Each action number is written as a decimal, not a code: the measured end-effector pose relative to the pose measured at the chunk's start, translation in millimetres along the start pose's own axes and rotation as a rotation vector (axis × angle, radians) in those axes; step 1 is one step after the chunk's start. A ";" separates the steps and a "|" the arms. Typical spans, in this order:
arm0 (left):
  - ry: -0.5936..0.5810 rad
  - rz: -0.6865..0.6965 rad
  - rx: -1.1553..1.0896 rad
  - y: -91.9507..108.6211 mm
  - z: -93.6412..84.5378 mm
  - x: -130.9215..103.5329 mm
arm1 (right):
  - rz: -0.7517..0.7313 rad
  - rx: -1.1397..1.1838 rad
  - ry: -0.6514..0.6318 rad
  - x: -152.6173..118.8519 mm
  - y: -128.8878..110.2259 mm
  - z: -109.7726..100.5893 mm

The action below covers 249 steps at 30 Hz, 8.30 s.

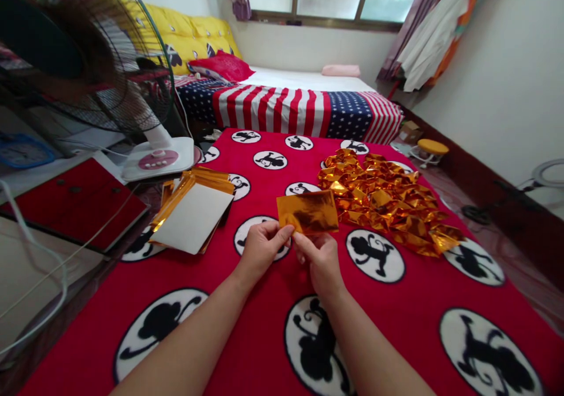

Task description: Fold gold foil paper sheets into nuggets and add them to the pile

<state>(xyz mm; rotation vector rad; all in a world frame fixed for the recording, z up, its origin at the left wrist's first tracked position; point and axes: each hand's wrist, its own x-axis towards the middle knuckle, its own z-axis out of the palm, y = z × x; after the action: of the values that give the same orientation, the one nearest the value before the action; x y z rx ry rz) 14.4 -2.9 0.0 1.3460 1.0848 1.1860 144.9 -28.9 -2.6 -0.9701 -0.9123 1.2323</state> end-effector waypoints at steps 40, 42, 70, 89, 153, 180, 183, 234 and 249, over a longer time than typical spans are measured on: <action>0.113 -0.022 0.076 3.1 -14.6 4.4 | 0.144 0.232 0.114 4.5 -11.0 -10.6; 0.125 -0.042 0.020 1.3 -15.2 5.1 | 0.143 0.198 0.099 3.7 -9.8 -10.3; 0.222 -0.033 -0.121 1.2 -19.0 7.0 | 0.012 -0.173 0.072 2.0 -8.3 -16.1; 0.207 0.010 0.035 -1.9 -21.5 9.7 | -0.089 -0.141 0.179 7.3 -4.4 -19.2; 0.286 -0.134 0.038 -2.0 -24.7 11.2 | -0.306 -0.412 0.118 6.7 -7.0 -22.0; -0.153 0.328 0.574 0.1 -30.9 7.0 | -0.491 -1.007 -0.222 10.6 -18.8 -42.8; -0.242 0.282 0.556 5.4 -36.3 8.4 | -0.443 -0.989 -0.257 13.3 -21.0 -47.6; -0.031 0.061 0.792 -4.9 -34.4 13.8 | 0.185 -1.527 0.053 11.9 -36.7 -26.1; 0.013 0.113 0.776 -8.3 -34.7 12.7 | 0.171 -1.517 0.077 11.2 -35.4 -28.2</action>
<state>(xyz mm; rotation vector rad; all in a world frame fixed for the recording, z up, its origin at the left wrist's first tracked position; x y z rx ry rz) -18.6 14.5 -6.2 2.0023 1.5821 0.8687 184.1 -23.0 21.8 -2.2593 -1.7434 0.4282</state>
